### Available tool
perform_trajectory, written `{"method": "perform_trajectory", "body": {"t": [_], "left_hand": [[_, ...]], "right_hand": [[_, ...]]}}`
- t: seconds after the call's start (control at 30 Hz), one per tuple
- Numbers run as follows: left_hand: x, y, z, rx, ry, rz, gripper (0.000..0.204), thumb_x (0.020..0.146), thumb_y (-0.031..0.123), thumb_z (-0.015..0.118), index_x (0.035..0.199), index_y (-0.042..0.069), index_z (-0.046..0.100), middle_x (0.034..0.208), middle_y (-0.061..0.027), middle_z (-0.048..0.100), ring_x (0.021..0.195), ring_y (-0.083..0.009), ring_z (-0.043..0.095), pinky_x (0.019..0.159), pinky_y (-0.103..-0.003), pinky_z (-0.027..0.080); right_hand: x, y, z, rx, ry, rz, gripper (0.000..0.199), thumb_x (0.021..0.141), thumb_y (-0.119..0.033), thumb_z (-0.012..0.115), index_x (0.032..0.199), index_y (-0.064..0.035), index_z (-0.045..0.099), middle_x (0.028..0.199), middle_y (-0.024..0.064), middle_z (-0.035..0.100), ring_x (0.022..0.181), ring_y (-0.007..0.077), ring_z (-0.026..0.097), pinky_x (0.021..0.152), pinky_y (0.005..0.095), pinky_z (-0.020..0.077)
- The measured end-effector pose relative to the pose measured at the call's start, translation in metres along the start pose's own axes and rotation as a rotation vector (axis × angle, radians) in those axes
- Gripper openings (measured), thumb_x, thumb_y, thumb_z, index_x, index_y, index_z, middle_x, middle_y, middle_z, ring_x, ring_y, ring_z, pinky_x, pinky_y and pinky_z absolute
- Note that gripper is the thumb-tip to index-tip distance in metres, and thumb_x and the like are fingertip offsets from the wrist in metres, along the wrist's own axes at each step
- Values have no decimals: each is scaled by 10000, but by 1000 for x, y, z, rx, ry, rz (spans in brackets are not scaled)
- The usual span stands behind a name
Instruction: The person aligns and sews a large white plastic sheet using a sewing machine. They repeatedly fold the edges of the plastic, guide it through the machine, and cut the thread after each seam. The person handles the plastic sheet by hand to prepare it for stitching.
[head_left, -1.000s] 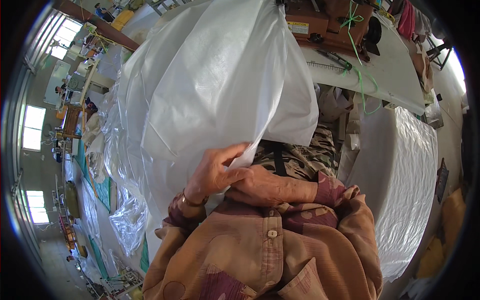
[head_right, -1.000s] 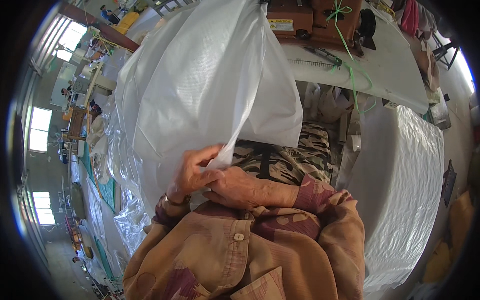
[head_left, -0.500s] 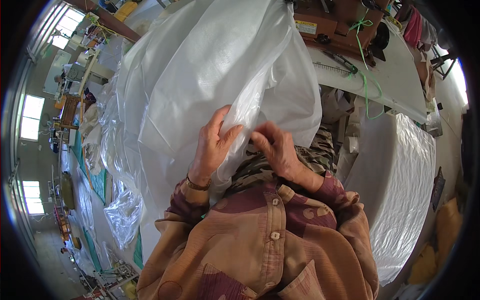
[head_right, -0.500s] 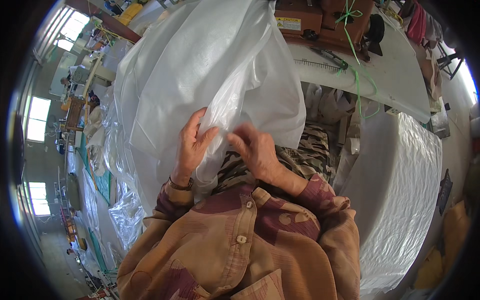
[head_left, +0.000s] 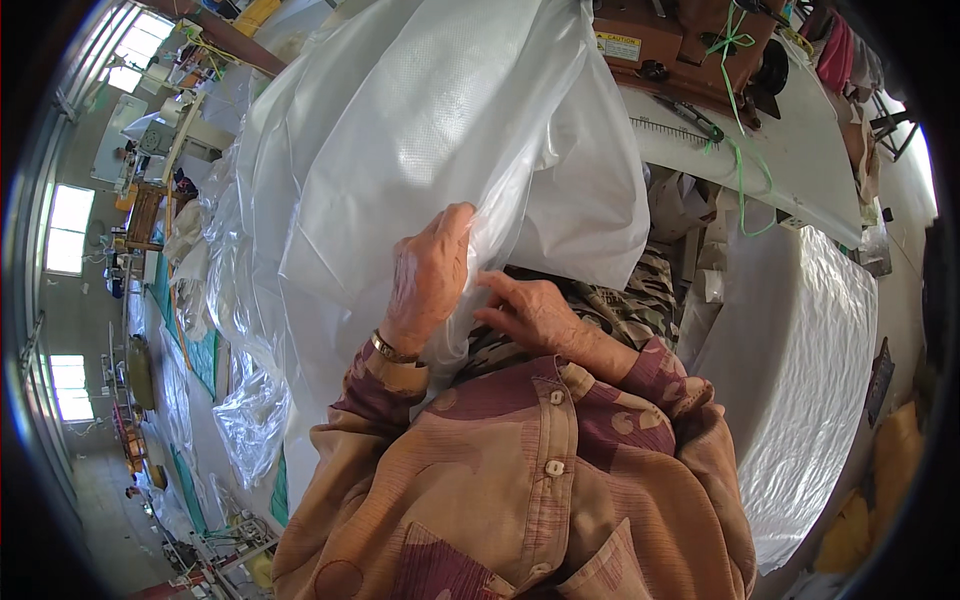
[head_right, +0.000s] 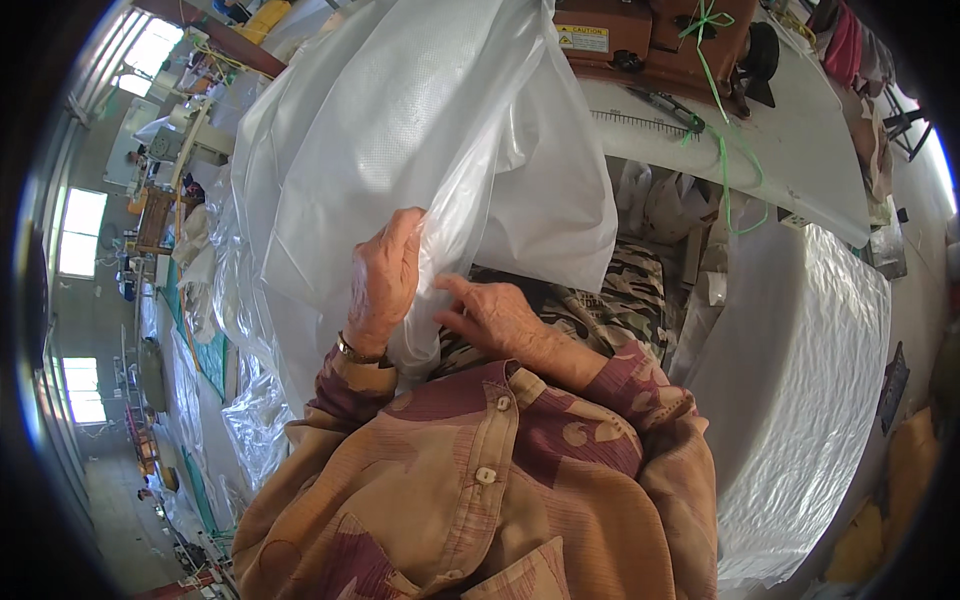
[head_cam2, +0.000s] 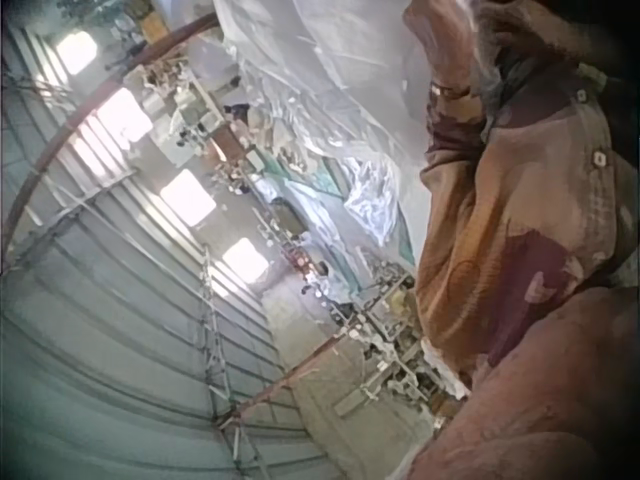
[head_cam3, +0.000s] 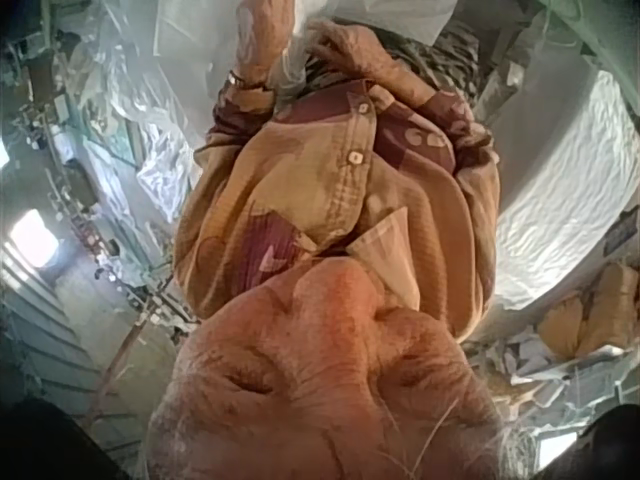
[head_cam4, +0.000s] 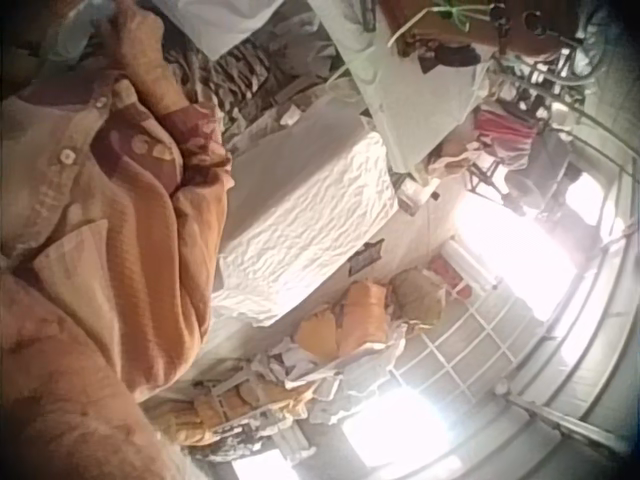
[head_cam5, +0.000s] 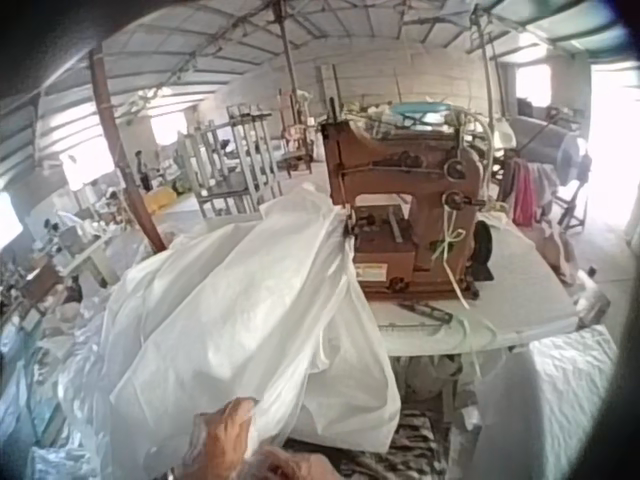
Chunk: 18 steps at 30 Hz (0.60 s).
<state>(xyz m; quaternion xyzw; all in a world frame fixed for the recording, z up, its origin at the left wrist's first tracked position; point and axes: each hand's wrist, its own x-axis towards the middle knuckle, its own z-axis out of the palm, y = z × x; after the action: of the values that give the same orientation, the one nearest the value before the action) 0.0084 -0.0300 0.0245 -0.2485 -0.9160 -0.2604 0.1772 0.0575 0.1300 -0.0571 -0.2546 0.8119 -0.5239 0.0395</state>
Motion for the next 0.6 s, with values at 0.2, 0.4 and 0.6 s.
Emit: {"method": "perform_trajectory", "body": {"t": [0.2,0.4,0.6], "left_hand": [[-3,-12,13,-522,6,-94,174,986,114,602,873,-6,546,680,-12,471,575,-137,407,544,-273,371],[-5,7,6,-847,-115,-457,203,971,150,645,834,7,605,662,71,499,634,-12,404,562,-210,339],[-4,6,3,-910,-121,-452,165,941,158,678,875,22,612,682,66,532,650,-3,435,572,-198,353]], "right_hand": [[-19,7,-51,-115,579,-32,195,888,2,667,1081,-4,645,888,141,670,778,222,664,715,339,526],[-33,51,-79,-663,1092,70,268,901,-103,666,1141,-21,579,1175,170,552,976,277,559,784,369,483],[-53,71,-69,105,729,380,185,942,-170,667,980,1,607,822,75,607,776,118,558,690,296,475]]}}
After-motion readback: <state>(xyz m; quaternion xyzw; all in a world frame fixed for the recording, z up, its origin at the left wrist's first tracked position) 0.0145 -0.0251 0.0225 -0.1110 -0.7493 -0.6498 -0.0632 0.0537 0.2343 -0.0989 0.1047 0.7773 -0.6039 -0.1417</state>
